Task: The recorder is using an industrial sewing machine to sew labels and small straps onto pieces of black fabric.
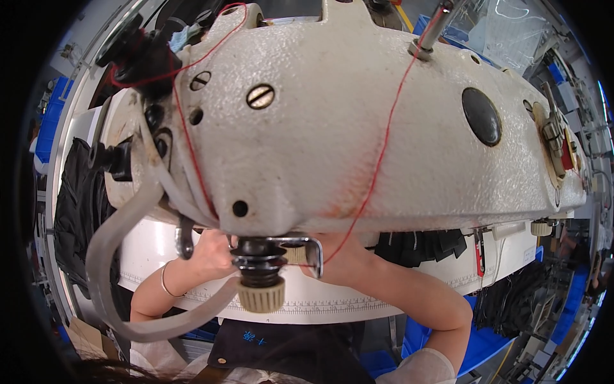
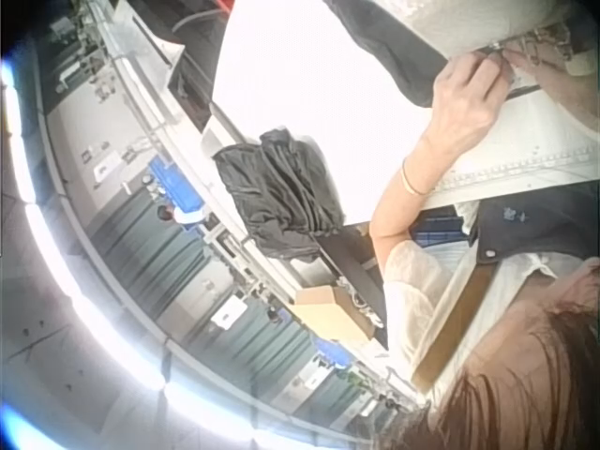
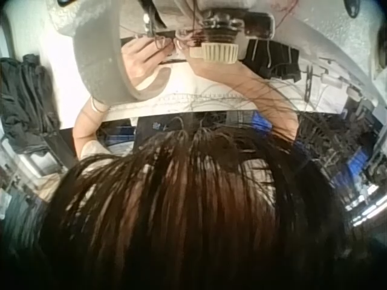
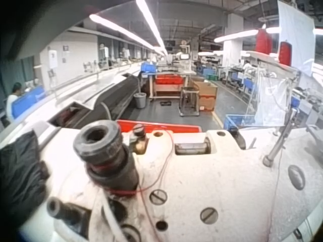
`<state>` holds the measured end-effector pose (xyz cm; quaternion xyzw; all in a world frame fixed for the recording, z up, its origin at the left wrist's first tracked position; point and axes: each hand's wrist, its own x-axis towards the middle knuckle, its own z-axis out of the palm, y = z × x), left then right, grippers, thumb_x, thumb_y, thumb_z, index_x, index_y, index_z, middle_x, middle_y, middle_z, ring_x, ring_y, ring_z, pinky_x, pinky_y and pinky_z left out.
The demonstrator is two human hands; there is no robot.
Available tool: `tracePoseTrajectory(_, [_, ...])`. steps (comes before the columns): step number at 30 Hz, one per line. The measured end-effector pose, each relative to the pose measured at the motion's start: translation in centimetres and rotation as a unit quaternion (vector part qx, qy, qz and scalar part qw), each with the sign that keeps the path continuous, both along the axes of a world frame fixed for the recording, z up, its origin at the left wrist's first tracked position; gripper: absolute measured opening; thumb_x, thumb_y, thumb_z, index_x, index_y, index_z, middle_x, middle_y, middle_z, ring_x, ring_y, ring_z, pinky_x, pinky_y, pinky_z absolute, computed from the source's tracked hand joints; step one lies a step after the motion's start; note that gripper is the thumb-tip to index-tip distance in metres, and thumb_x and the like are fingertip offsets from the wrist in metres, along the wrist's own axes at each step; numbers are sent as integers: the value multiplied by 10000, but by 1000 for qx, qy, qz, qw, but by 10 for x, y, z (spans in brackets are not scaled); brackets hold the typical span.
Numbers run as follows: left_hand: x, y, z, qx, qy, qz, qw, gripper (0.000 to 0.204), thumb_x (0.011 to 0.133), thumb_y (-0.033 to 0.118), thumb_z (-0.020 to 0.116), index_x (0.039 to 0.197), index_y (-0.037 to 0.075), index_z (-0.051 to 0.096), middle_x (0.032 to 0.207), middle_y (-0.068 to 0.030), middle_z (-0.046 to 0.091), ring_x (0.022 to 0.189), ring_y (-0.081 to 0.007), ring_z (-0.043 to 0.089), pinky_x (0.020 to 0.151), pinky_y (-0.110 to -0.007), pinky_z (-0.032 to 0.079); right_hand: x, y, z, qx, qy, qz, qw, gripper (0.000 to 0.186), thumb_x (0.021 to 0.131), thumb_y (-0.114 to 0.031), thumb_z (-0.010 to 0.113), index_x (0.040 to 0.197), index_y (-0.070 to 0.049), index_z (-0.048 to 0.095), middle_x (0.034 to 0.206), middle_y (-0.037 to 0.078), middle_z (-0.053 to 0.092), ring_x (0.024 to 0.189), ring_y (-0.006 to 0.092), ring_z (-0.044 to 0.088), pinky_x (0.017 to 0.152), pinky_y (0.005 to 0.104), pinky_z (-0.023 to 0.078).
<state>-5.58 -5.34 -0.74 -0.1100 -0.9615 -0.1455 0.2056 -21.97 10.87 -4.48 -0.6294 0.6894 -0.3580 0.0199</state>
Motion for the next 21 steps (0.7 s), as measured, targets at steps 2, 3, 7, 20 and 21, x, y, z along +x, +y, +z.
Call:
tracePoseTrajectory(2, [3, -3, -7, 15, -16, 17, 1000, 290, 595, 56, 658, 879, 11, 700, 954, -79, 637, 916, -232, 609, 739, -361, 512, 2, 1, 1, -3, 1, -2, 1000, 305, 656, -146, 663, 956, -91, 669, 742, 72, 621, 607, 226, 618, 512, 346, 493])
tracePoseTrajectory(3, [2, -5, -10, 33, -29, 28, 999, 281, 601, 54, 653, 874, 8, 699, 950, -94, 640, 916, -246, 614, 744, -384, 512, 3, 1, 2, -3, 4, -7, 1000, 305, 655, -145, 663, 955, -90, 668, 742, 72, 621, 606, 226, 618, 512, 347, 493])
tracePoseTrajectory(7, [-6, -15, -17, -26, -55, 74, 995, 191, 650, 69, 650, 830, 14, 682, 915, -134, 647, 861, -310, 626, 758, -459, 498, 4, 1, 4, -3, 9, -22, 1000, 308, 648, -141, 661, 952, -87, 668, 741, 71, 620, 602, 225, 617, 509, 348, 493])
tracePoseTrajectory(20, [-15, -16, -4, 28, 26, 100, 994, 183, 658, 24, 660, 839, 13, 632, 856, -108, 615, 853, -298, 591, 796, -412, 470, 3, -5, -1, 111, 243, 47, 962, 141, 846, -72, 523, 941, -44, 623, 911, 16, 630, 880, 154, 602, 802, 345, 492])
tracePoseTrajectory(21, [-17, -16, -2, 13, 35, 99, 994, 178, 658, 19, 660, 834, 12, 632, 858, -107, 615, 857, -294, 590, 803, -403, 466, 1, -5, 2, 90, 180, 49, 978, 118, 836, -59, 526, 914, -38, 611, 889, 21, 623, 867, 155, 604, 791, 342, 491])
